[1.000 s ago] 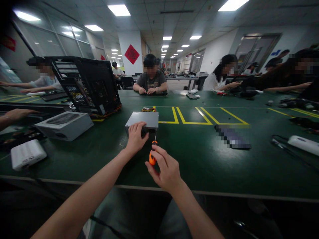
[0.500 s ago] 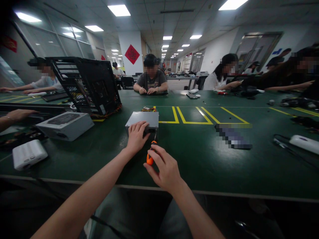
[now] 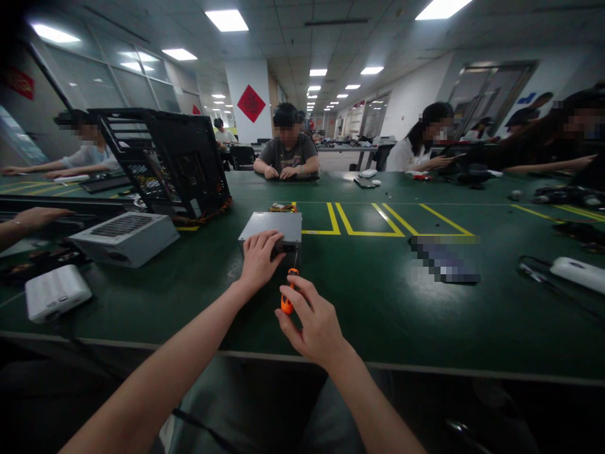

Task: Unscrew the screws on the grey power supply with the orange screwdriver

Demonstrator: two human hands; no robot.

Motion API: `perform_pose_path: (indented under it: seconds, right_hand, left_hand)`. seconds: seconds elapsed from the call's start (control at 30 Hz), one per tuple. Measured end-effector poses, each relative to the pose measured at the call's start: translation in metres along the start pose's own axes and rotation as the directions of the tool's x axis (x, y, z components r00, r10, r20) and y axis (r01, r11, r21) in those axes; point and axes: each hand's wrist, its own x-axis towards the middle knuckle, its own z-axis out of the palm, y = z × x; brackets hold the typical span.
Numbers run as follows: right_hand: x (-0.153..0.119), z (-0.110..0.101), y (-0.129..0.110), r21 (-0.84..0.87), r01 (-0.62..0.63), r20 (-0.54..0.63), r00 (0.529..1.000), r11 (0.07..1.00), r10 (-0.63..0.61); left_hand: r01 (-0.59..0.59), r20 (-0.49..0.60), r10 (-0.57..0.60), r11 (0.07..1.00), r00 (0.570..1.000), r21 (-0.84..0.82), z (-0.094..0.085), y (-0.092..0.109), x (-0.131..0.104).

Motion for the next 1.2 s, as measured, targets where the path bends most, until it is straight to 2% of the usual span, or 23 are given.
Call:
perform_pose_path:
  seconds: [0.17,0.4,0.67,0.93,1.07,1.2]
  right_hand:
    - [-0.0003,0.0027,0.0032,0.053,-0.037,-0.075,0.996,0.998,0.041]
    - [0.0025,-0.0033,-0.0005,0.028,-0.013,0.003,1.000,1.000,0.013]
    - [0.0017,-0.0002,0.0015,0.046,-0.009,-0.075,0.997,0.999,0.012]
    - [0.0006,-0.0002,0.0031,-0.048,0.014,-0.020,1.000,0.999,-0.015]
    - [0.0000,0.0037,0.0052,0.041,-0.007,-0.077,0.997,0.999,0.010]
    - [-0.0007,0.0035,0.0040,0.151,-0.068,-0.038,0.996,0.986,0.075]
  left_hand:
    - [-0.007,0.002,0.007,1.000,1.000,-0.029,-0.0016,-0.0015,0.0008]
    - [-0.009,0.002,0.009,1.000,1.000,-0.028,-0.0017,-0.0018,0.0015]
    - [0.005,-0.003,-0.005,1.000,1.000,-0.029,-0.0011,-0.0017,0.0017]
    - [0.004,-0.005,-0.004,1.000,1.000,-0.031,-0.0016,-0.0012,0.0016]
    - [0.002,-0.004,-0.002,1.000,1.000,-0.030,-0.0016,-0.0015,0.0016]
    - [-0.002,0.000,0.002,1.000,1.000,-0.028,-0.0018,-0.0014,0.0017]
